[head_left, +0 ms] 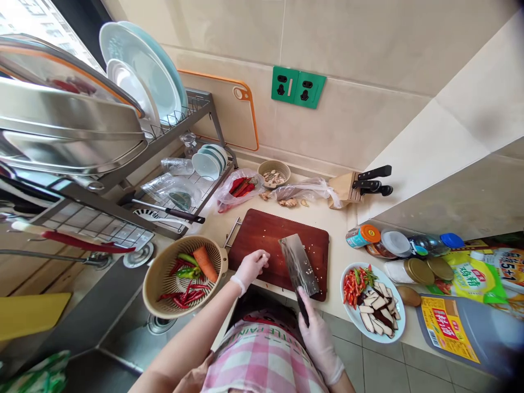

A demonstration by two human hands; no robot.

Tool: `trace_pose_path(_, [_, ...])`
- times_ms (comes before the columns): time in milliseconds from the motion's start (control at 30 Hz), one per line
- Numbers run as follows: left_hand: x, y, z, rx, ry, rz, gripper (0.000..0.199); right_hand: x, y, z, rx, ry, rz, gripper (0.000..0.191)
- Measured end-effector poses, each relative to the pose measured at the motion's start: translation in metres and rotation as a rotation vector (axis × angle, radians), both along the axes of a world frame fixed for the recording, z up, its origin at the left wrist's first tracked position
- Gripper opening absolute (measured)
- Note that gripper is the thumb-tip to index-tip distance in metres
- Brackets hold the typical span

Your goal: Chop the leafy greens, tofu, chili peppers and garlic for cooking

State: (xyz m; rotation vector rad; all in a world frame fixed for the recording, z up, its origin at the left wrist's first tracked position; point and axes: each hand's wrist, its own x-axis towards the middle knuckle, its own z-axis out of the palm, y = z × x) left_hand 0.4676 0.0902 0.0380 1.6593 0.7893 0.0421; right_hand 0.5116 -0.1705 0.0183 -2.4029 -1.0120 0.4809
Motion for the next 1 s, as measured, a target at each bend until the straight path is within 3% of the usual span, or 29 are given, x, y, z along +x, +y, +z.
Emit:
trace_pose_path(133, [0.028,-0.004,0.017,0.440,0.176,-0.379,0.016,0.006,-0.002,0.013,0.080,0.001,-0.072,0.059])
trace_pose_path(233, [0.044,-0.005,0.025,0.546,0.272,-0.427,0.015,0.004,-0.006,0.013,0.054,0.016,-0.077,0.058])
trace_pose_path(300, [0.044,-0.003,0.025,0.525,0.253,-0.309,0.021,0.001,-0.009,0.010,0.024,0.020,-0.066,0.058])
trace_pose_path(367, [0.035,0.001,0.021,0.423,0.159,-0.088,0.022,-0.003,-0.011,0.006,0.009,-0.004,-0.055,0.059])
trace_pose_path(500, [0.008,0.006,0.007,-0.120,-0.050,0.334,0.020,-0.011,-0.002,-0.002,-0.017,-0.117,-0.035,0.058])
trace_pose_path(567, [-0.002,0.005,0.001,-0.349,-0.106,0.450,0.025,-0.014,0.006,-0.007,-0.111,-0.129,-0.002,0.062])
trace_pose_path(667, [-0.008,0.003,-0.004,-0.437,-0.137,0.524,0.025,-0.015,0.014,-0.011,-0.259,-0.082,0.050,0.071])
trace_pose_path(733, [-0.006,0.002,-0.004,-0.378,-0.109,0.502,0.021,-0.014,0.015,-0.010,-0.236,-0.069,0.056,0.073])
trace_pose_path(800, [-0.001,0.002,-0.002,-0.211,-0.064,0.421,0.018,-0.010,0.013,-0.005,-0.146,-0.068,0.048,0.070])
trace_pose_path(933, [0.012,0.001,0.003,0.258,0.016,0.055,0.019,-0.001,0.008,0.009,-0.032,-0.050,-0.014,0.063])
trace_pose_path(1000, [0.018,-0.001,0.005,0.397,0.098,-0.102,0.019,0.002,0.004,0.013,-0.018,-0.041,-0.048,0.061])
